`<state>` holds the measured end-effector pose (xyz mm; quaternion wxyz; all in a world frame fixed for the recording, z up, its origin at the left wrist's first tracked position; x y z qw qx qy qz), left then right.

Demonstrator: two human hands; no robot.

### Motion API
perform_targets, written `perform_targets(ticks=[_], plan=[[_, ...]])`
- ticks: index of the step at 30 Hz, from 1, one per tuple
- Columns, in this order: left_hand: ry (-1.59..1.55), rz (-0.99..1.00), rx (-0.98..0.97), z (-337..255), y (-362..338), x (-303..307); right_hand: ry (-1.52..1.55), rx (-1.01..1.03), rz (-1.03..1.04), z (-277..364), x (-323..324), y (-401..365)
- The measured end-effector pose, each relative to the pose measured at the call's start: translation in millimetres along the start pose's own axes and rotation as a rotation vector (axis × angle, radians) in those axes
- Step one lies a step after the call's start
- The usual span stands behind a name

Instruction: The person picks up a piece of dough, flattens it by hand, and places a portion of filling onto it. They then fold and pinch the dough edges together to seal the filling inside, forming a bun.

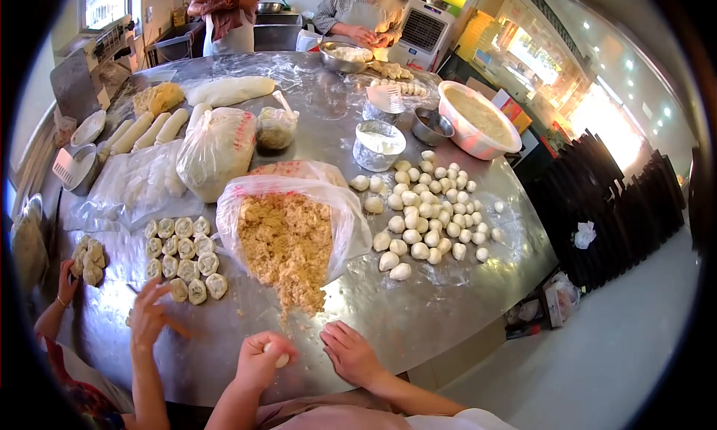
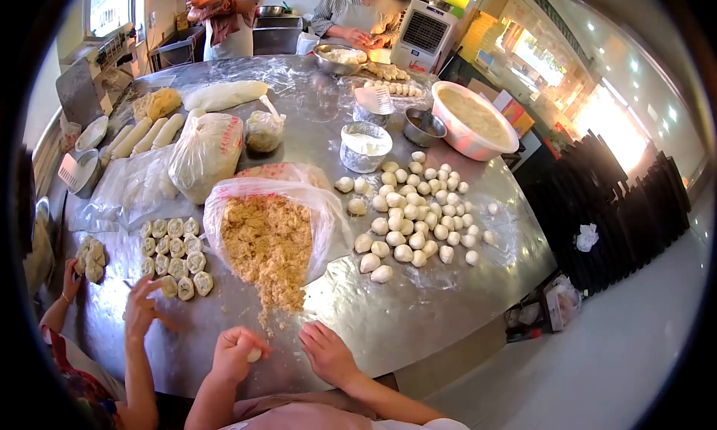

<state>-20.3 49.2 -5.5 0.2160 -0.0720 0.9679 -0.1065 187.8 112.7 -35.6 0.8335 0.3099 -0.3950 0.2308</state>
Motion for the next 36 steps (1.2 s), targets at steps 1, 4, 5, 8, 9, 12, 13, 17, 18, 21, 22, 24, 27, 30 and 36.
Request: perform_targets(ticks=[1, 4, 5, 8, 9, 12, 13, 17, 18, 21, 22, 24, 27, 30, 36], plan=[[-0.087, 0.040, -0.120, -0.7, 0.0, -3.1, -0.010, -0.008, 0.013, 2.8, 1.2, 1.7], [-0.278, 0.054, -0.063, 2.7, -5.6, 3.2, 0.025, -0.076, -0.050, 12.5, 15.5, 8.6], [-0.262, 0.004, -0.065, -1.0, -6.3, 5.2, 0.045, -0.099, -0.079, 15.8, 24.3, 14.4], [-0.299, -0.154, -0.067, -10.6, -8.1, 7.6, 0.257, -0.138, -0.121, 40.8, 50.2, 38.5], [-0.355, -0.206, -0.070, -11.7, -5.5, 9.5, 0.305, -0.087, -0.123, 49.1, 49.9, 44.1], [-0.397, -0.353, -0.158, -16.4, 5.9, 11.0, 0.441, 0.072, -0.112, 75.7, 35.8, 66.7], [-0.387, -0.414, -0.207, -17.8, 7.3, 12.2, 0.481, 0.111, -0.095, 86.1, 28.6, 74.7], [-0.290, -0.363, -0.392, -25.2, 4.1, 2.6, 0.762, -0.063, -0.022, 114.6, 1.5, 86.7], [-0.390, -0.354, -0.372, -26.5, 1.2, -4.8, 0.892, -0.181, 0.013, 113.8, -5.5, 83.7], [-0.746, -0.195, -0.390, -42.0, -8.7, -17.7, 1.043, -0.354, 0.117, 97.3, -8.8, 78.5], [-0.871, -0.117, -0.408, -49.8, -10.0, -21.7, 1.072, -0.387, 0.174, 92.1, -4.6, 77.7], [-0.499, -0.175, -0.382, -51.9, -9.5, -21.4, 1.004, -0.341, 0.160, 93.7, -9.7, 72.7], [0.004, -0.002, -0.570, -30.4, -7.2, -13.0, 0.999, -0.212, 0.079, 101.3, -3.7, 74.9], [-0.049, -0.093, -0.447, -31.7, -4.6, -7.4, 0.948, -0.165, 0.059, 105.6, -3.3, 77.2], [-0.240, -0.138, -0.372, -42.6, -10.5, -21.9, 1.045, -0.413, 0.318, 96.4, 1.5, 77.1]])
Point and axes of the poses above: each hand's wrist, its own y-axis towards the middle knuckle, its own x-axis out of the back of the hand, z = x × y, the point moved 2 cm from there along y, towards the middle knuckle, and after that the axes turned 1 degree about -x, right-handed, at the moved point
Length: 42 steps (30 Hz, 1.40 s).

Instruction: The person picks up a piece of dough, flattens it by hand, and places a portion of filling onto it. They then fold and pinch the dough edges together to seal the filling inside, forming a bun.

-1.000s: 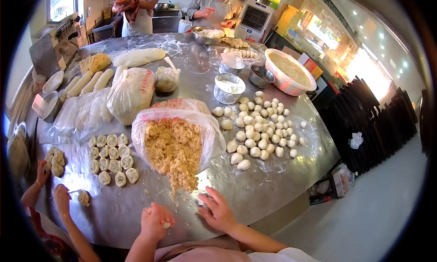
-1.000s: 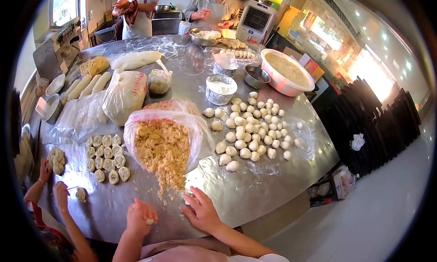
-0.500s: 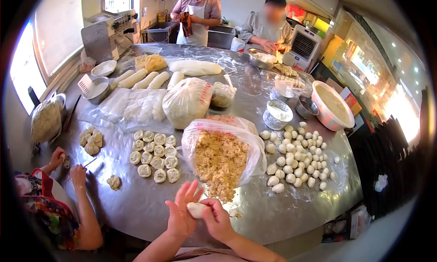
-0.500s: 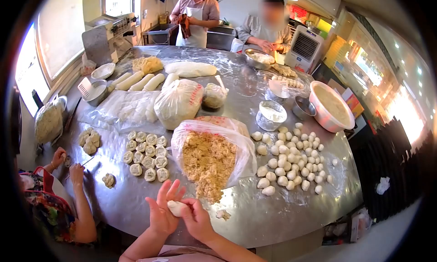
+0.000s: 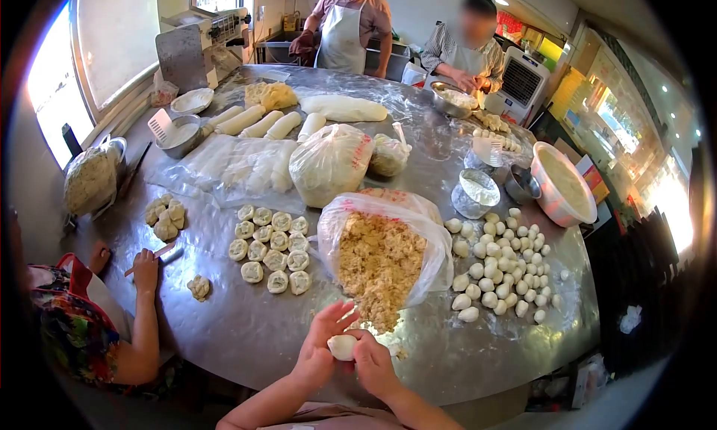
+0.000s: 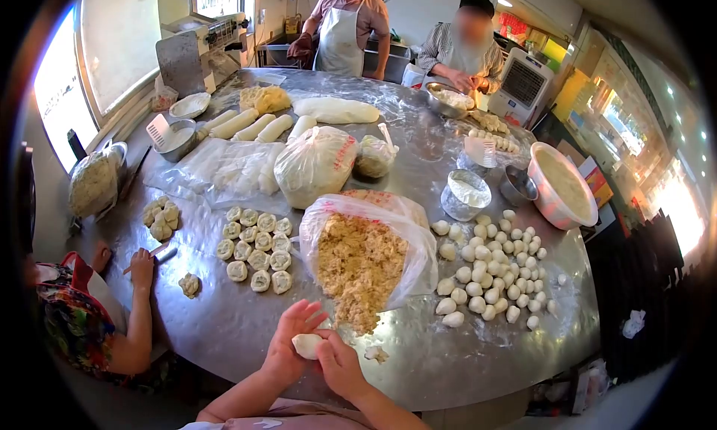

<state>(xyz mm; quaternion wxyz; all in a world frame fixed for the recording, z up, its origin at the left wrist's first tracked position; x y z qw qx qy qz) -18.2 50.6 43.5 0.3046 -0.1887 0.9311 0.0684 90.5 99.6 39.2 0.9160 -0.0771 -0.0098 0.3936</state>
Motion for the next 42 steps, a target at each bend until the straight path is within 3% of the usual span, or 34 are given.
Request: perform_targets(ticks=[4, 6, 8, 11, 14, 16, 18, 21, 26, 27, 30, 34, 42], plan=[[0.311, 0.162, -0.002, 13.5, -0.6, 13.7, -0.075, 0.051, 0.071, -19.0, 5.8, -4.0], [0.265, 0.209, -0.061, 27.8, 4.1, 20.5, -0.226, 0.117, 0.011, -4.6, 5.5, -2.1], [0.168, 0.246, -0.046, 35.0, 4.0, 22.8, -0.131, 0.004, 0.002, -7.5, 10.7, -2.5], [-0.129, 0.089, 0.126, 17.8, 0.9, 0.2, -0.008, -0.145, -0.074, -9.0, 35.5, 3.6], [-0.097, -0.067, 0.078, 16.8, 6.5, 17.8, 0.168, -0.265, -0.266, -15.3, 99.3, 21.7], [0.014, -0.139, 0.123, 12.3, 6.3, 40.5, 0.200, -0.138, -0.455, -8.9, 145.9, 35.4], [0.041, -0.265, 0.168, 14.5, 4.8, 58.9, 0.479, 0.060, -0.592, 10.3, 174.9, 51.6], [0.243, -0.462, 0.114, 16.4, 6.1, 80.8, 0.479, 0.087, -0.801, 24.6, 185.8, 52.9], [0.902, -0.800, -0.111, 26.6, 12.4, 140.1, 0.218, -0.089, -0.532, -13.2, 136.7, 37.0], [0.917, -0.832, -0.115, 21.8, 14.7, 142.3, 0.166, -0.090, -0.479, -21.2, 129.3, 31.8], [1.181, -0.806, -0.056, 21.0, 20.0, 166.2, 0.124, -0.129, -0.440, -39.2, 112.5, 18.8], [1.539, -0.693, -0.137, 29.4, 35.1, 181.0, 0.061, -0.174, -0.445, -35.9, 100.5, 10.7], [1.343, -0.866, 0.195, 8.6, 70.8, 137.7, -0.111, -0.119, -0.396, -39.1, 89.5, 8.2]])
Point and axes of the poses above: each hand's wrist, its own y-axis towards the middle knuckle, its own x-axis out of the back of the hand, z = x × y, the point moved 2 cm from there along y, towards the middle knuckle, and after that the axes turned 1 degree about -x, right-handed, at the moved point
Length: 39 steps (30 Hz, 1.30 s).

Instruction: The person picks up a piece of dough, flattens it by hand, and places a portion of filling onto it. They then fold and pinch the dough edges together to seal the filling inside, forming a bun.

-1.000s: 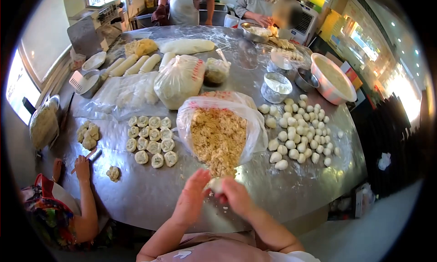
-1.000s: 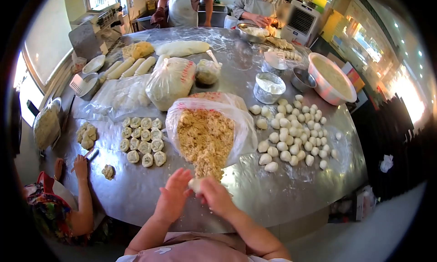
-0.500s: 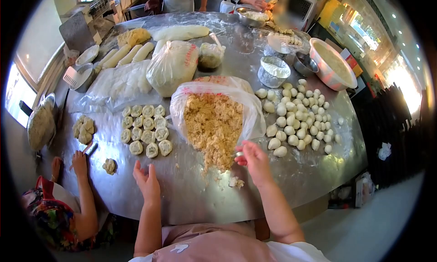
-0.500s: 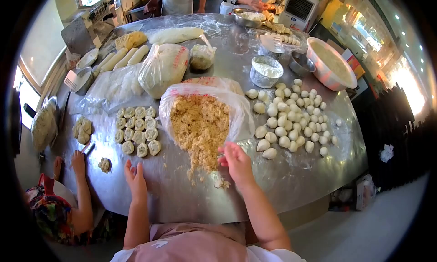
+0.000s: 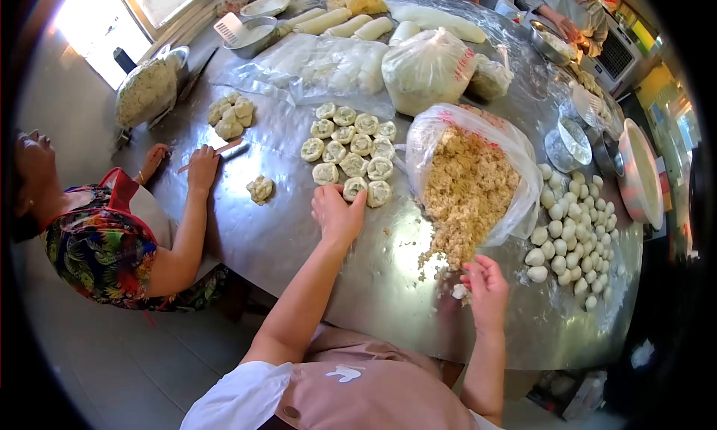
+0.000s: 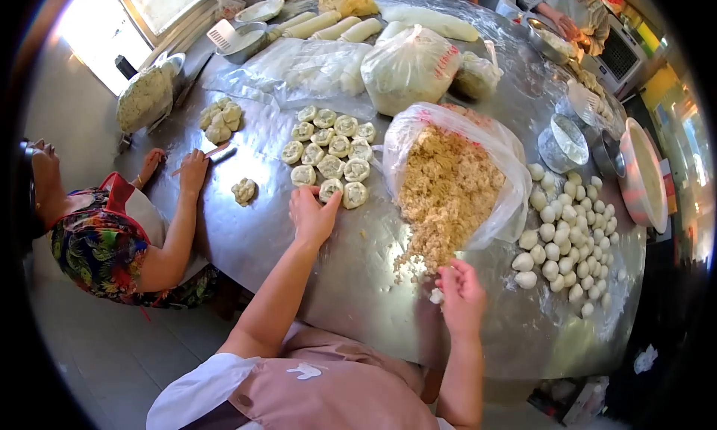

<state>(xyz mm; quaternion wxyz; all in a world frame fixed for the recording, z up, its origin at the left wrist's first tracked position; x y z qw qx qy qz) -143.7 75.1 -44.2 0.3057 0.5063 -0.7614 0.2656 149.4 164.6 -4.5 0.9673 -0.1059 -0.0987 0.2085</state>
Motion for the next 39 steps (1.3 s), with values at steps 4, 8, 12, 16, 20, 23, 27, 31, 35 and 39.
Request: perform_targets(ticks=[4, 8, 12, 16, 20, 23, 27, 31, 35, 39], plan=[[-0.186, 0.057, -0.074, -5.2, -1.0, -2.9, -0.476, 0.171, -0.022, 5.5, -17.7, -3.4], [-0.288, -0.082, -0.130, -1.9, -9.4, -1.4, -0.819, 0.466, -0.179, 12.5, -27.8, -1.7], [-1.207, 0.381, 0.343, 5.6, -18.9, 1.5, -0.897, 0.429, -0.112, -15.5, -30.5, 17.7], [-1.565, 0.772, 0.510, 11.8, -37.6, 15.3, -0.757, 0.467, -0.045, -16.8, -25.0, 31.4], [-1.666, 0.906, 0.600, -0.9, -55.5, 20.3, -0.255, 0.129, -0.009, 3.6, -17.9, 24.5], [-1.511, 0.948, 0.575, -16.7, -75.2, 11.2, -0.148, -0.002, 0.007, 11.6, -14.5, 24.7], [-1.348, 1.068, 0.500, -31.7, -96.3, -1.2, -0.168, 0.010, 0.020, 16.0, -16.1, 25.6], [-1.327, 1.057, 0.440, -35.0, -116.1, -25.3, 0.168, -0.054, 0.139, 22.0, -22.0, 17.5], [-1.535, 1.039, 0.521, -47.0, -124.1, -31.6, 0.148, -0.007, 0.206, 31.9, -38.6, 5.8], [-1.389, 1.012, 0.472, -51.8, -128.9, -28.2, -0.212, 0.250, 0.126, 28.2, -49.7, 1.8]])
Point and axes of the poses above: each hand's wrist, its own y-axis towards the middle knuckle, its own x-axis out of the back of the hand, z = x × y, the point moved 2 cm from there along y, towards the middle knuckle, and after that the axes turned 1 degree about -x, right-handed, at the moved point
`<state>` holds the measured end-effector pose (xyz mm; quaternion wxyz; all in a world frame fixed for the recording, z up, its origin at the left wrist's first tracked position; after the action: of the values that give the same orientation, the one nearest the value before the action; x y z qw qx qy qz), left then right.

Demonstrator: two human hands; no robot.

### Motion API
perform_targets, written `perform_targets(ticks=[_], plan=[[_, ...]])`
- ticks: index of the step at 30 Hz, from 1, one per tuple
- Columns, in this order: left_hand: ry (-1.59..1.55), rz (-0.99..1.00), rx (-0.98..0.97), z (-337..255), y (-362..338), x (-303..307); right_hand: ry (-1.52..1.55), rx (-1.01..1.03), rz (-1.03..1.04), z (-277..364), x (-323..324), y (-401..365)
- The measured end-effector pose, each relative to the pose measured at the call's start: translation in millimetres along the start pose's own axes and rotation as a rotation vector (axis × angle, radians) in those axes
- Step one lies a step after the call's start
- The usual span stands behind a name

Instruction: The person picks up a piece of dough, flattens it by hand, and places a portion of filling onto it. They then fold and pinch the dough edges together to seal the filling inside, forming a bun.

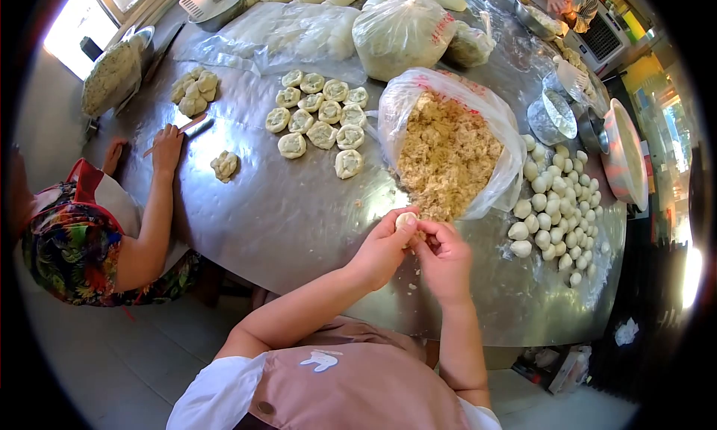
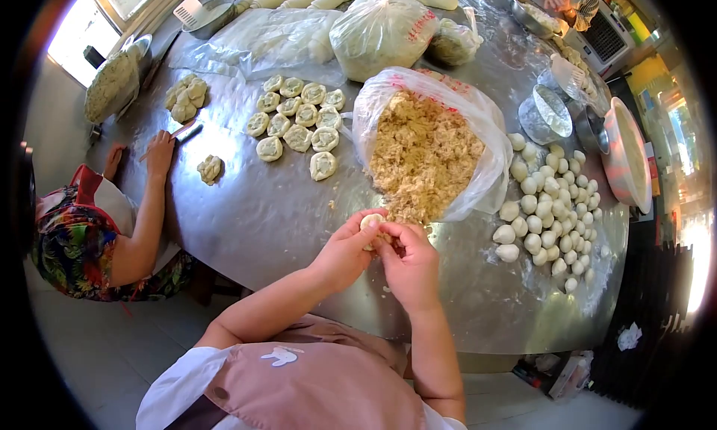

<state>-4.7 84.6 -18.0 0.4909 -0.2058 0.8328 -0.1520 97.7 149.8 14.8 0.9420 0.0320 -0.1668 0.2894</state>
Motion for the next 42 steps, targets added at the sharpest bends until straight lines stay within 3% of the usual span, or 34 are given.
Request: perform_targets(ticks=[1, 5, 8, 14, 17, 20, 23, 26, 29, 30, 35, 38, 42], plan=[[0.069, -0.022, -0.001, -1.0, -2.3, -2.2, -0.118, 0.051, -0.018, 3.5, -2.0, -0.1], [0.023, 0.026, -0.005, -2.1, -0.4, 5.1, -0.054, 0.082, -0.040, 7.7, -5.8, -3.1], [0.027, 0.018, -0.014, -8.2, -4.1, 2.8, 0.088, -0.044, -0.039, 4.9, -3.8, -7.9], [0.331, 0.037, 0.004, 1.2, -2.6, 10.4, -0.307, 0.240, -0.117, 24.9, -10.0, -10.2], [0.106, 0.102, -0.014, -3.6, -3.5, 11.1, -0.012, 0.029, -0.073, 17.8, -4.4, -8.1], [0.050, 0.105, -0.016, -10.1, -9.3, 9.2, -0.110, 0.145, -0.154, 9.4, 10.6, -1.6], [0.002, 0.106, 0.004, -11.6, -12.1, 3.1, -0.230, 0.251, -0.033, 32.9, 11.0, 2.7], [0.029, 0.112, -0.012, -8.3, -11.6, 6.8, -0.279, 0.203, 0.022, 15.6, 10.8, 1.1], [-0.012, 0.066, 0.033, -13.5, -13.0, 14.6, -0.358, 0.194, -0.222, 5.7, 21.5, 7.6], [-0.066, 0.061, 0.057, -15.4, -13.9, 15.4, -0.394, 0.201, -0.208, 1.1, 24.7, 9.5], [-0.247, 0.117, 0.166, -27.8, -24.2, 0.3, -0.501, 0.488, -0.020, 13.5, 13.3, -4.8], [-0.136, 0.096, 0.263, -23.2, -29.2, -7.1, -0.528, 0.581, 0.029, 15.8, -3.2, -10.8], [0.121, 0.152, 0.235, -23.5, -34.9, 0.2, -0.604, 0.708, 0.052, 12.6, -10.0, -12.3]])
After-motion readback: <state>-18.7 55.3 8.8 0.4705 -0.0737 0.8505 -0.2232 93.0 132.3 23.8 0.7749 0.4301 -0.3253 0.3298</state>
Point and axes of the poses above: each hand's wrist, its own y-axis towards the middle knuckle, its own x-axis out of the back of the hand, z = x × y, the point moved 2 cm from there along y, towards the middle knuckle, and after that the axes turned 1 degree about -x, right-handed, at the moved point
